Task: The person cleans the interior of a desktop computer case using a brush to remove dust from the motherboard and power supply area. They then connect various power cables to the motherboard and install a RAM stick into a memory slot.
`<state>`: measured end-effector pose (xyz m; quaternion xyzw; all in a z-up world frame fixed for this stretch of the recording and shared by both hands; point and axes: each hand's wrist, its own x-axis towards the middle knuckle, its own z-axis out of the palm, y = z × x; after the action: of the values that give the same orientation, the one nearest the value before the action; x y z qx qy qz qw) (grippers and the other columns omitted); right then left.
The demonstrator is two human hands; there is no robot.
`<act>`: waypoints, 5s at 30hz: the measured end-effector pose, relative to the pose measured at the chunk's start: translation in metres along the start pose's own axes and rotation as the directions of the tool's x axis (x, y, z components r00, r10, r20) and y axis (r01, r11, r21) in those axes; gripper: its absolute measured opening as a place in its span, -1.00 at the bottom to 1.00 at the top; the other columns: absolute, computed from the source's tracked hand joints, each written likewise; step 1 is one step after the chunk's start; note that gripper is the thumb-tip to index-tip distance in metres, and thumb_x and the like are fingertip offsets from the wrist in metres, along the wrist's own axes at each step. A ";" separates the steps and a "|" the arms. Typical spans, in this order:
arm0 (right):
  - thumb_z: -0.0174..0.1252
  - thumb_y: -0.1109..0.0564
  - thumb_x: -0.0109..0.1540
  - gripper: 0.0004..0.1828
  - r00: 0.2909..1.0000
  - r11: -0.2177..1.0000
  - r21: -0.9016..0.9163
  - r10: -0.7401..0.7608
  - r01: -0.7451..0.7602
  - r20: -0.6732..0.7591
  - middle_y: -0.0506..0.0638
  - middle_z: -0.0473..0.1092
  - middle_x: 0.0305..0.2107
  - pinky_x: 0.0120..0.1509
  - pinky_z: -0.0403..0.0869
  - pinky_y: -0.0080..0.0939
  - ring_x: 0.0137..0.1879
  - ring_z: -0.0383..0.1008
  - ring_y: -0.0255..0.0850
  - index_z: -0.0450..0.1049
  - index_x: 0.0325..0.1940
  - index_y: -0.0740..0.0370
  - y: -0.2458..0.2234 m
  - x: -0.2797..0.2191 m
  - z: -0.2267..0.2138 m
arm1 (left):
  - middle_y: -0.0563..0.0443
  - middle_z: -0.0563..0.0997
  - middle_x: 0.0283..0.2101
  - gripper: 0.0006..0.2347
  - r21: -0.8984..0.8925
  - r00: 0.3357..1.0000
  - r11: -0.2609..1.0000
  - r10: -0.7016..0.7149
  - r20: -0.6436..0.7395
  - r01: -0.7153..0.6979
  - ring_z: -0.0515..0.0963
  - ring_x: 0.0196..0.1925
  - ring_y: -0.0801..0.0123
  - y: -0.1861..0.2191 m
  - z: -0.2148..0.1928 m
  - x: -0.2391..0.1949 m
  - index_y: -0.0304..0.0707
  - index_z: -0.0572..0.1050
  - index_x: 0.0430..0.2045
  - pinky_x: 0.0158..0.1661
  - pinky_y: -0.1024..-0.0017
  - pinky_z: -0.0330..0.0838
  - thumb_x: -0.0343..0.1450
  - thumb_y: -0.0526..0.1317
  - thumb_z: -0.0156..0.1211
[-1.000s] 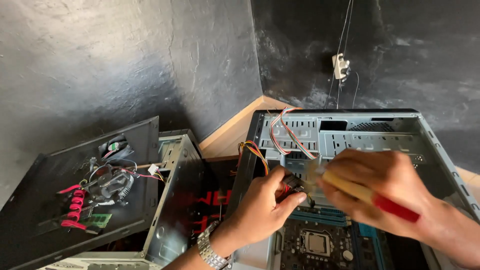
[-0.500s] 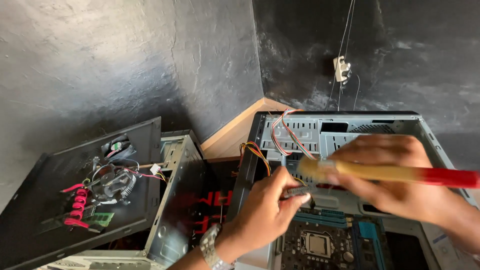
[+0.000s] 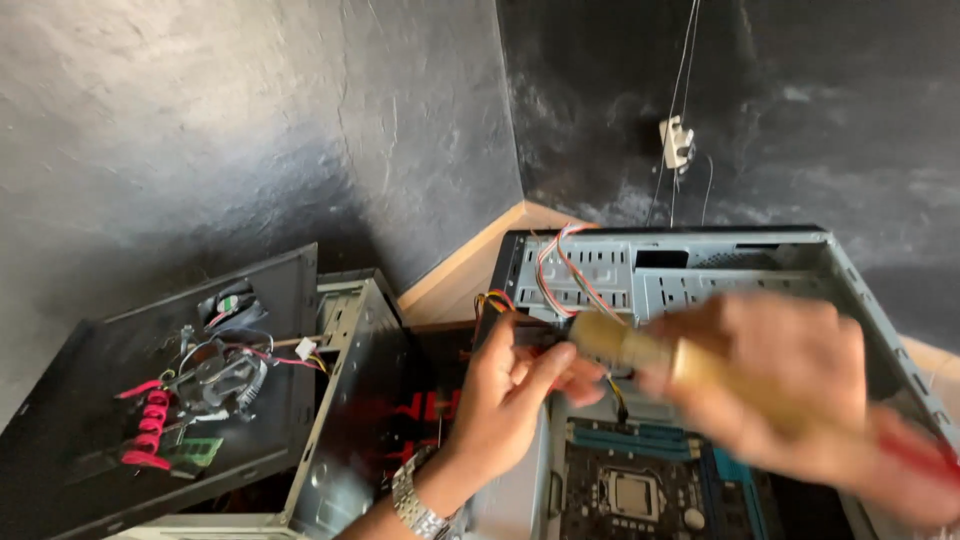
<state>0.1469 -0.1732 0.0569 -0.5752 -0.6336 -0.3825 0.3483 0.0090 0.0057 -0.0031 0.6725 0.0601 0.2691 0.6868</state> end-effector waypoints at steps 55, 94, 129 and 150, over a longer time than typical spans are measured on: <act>0.15 0.24 0.28 -0.85 0.912 0.965 0.103 0.190 -0.242 0.364 -0.06 0.62 -0.25 -0.44 0.62 -0.34 -0.24 0.66 -0.23 0.59 -0.15 0.04 0.072 -0.010 0.045 | 0.06 0.20 -0.71 -0.61 -0.530 0.876 0.799 0.440 0.196 -0.283 0.08 -0.65 0.41 0.025 -0.004 -0.018 -0.26 0.28 -0.54 -0.48 0.35 -0.06 0.46 0.07 0.18; 0.30 -0.03 0.15 -0.59 0.478 0.691 -0.600 0.718 -0.403 0.506 0.31 0.48 -0.08 -0.23 0.65 0.01 -0.23 0.67 0.19 0.66 -0.02 0.24 0.162 -0.100 0.058 | -0.13 0.51 -0.32 -0.81 0.092 0.911 0.940 0.291 0.291 -0.330 0.68 -0.40 0.31 0.032 0.055 0.064 -0.63 0.58 -0.20 -0.40 0.41 0.68 0.48 -0.33 0.21; -0.10 0.08 0.42 -0.64 0.737 0.250 0.696 0.304 -0.673 0.603 0.05 0.58 -0.33 0.05 0.64 -0.19 -0.14 0.64 -0.16 0.58 -0.14 0.32 0.064 -0.026 0.043 | -0.13 0.55 -0.28 -0.87 0.194 0.880 0.860 0.474 0.039 -0.472 0.65 -0.46 0.29 0.021 0.046 0.059 -0.46 0.51 -0.22 -0.38 0.46 0.65 0.49 -0.31 0.18; 0.32 -0.25 0.25 -0.41 0.625 0.655 0.570 -0.186 -0.496 0.758 -0.09 0.32 -0.74 -0.21 0.34 -0.24 -0.53 0.23 -0.14 0.25 -0.65 0.09 0.075 -0.049 0.063 | -0.13 0.57 -0.28 -0.80 0.375 0.861 0.775 0.472 0.192 -0.508 0.56 -0.25 0.23 0.013 0.044 0.062 -0.42 0.50 -0.25 -0.18 0.36 0.45 0.58 -0.26 -0.08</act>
<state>0.2260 -0.1365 -0.0088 -0.5452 -0.7569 0.2239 0.2824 0.0776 -0.0057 0.0304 0.8053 -0.0914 0.3903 0.4368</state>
